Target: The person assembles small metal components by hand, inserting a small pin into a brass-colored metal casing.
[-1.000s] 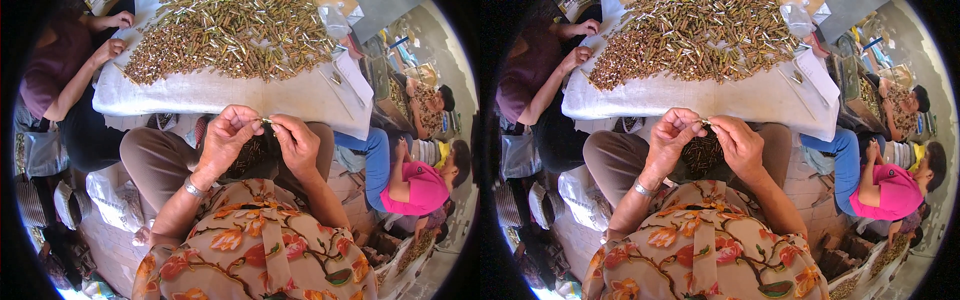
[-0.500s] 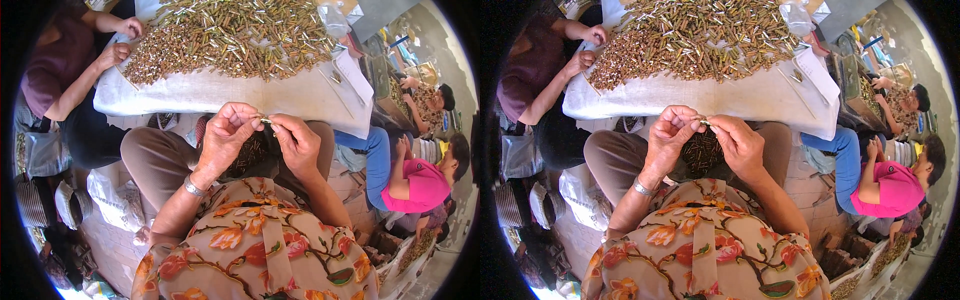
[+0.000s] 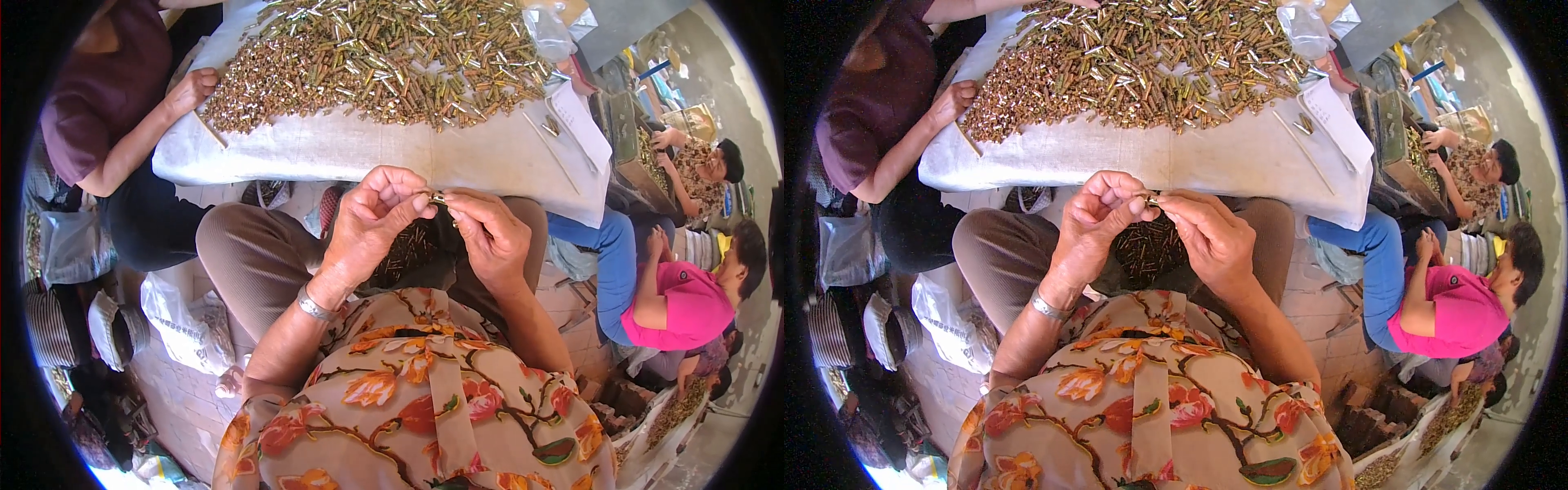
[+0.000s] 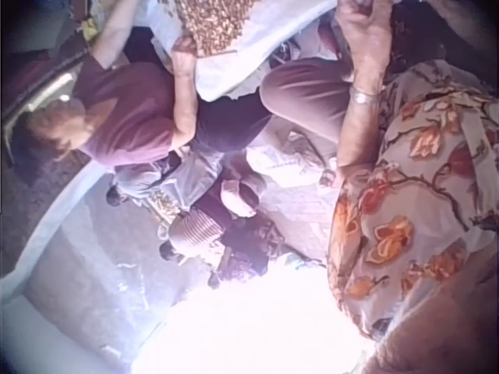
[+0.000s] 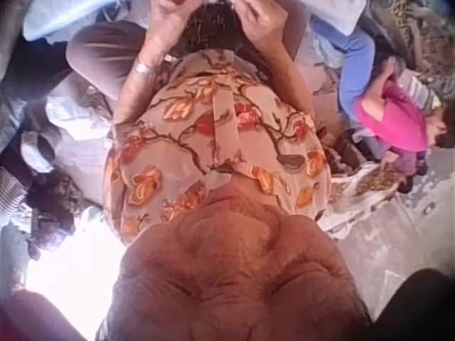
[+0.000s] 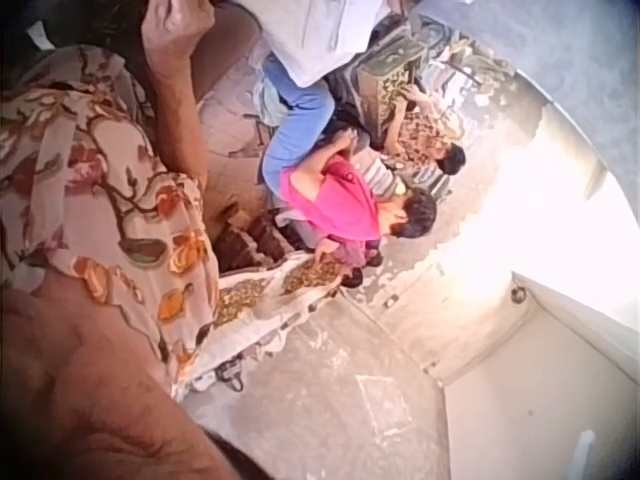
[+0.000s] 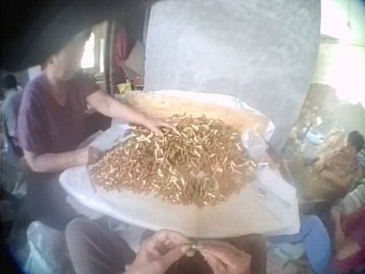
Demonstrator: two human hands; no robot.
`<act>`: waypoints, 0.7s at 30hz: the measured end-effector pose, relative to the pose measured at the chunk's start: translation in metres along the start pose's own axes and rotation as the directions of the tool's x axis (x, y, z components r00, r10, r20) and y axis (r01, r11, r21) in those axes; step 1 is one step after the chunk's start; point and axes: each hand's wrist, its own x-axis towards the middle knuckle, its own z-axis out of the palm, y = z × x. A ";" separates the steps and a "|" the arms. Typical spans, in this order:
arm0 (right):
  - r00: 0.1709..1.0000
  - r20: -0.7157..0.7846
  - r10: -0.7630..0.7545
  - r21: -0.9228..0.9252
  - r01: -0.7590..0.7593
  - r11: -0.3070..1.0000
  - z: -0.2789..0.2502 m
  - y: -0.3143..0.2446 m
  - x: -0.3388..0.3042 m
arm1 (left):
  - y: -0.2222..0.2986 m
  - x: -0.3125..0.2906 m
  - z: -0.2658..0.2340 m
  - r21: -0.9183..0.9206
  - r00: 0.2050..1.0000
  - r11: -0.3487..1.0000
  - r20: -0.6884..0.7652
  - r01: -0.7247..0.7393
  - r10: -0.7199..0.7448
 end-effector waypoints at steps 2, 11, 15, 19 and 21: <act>1.000 -0.002 -0.012 -0.008 0.012 1.000 0.000 -0.001 0.000 | -0.002 0.001 0.000 -0.164 0.998 0.985 -0.029 0.045 -0.050; 0.997 -0.018 -0.080 -0.047 0.079 0.996 0.004 -0.002 -0.002 | -0.003 -0.001 0.001 0.020 0.997 0.997 -0.001 -0.080 0.080; 0.992 -0.016 -0.128 -0.072 0.126 0.989 0.004 0.000 -0.001 | 0.000 -0.001 0.000 0.068 0.994 0.991 0.020 -0.112 0.110; 0.996 0.036 -0.082 -0.017 0.083 0.996 -0.003 0.004 0.000 | 0.005 -0.001 -0.002 0.235 0.994 0.966 0.047 -0.111 0.102; 0.997 0.067 0.024 0.058 -0.028 0.998 -0.008 0.004 0.001 | 0.009 0.000 -0.005 0.229 0.995 0.970 0.061 -0.087 0.074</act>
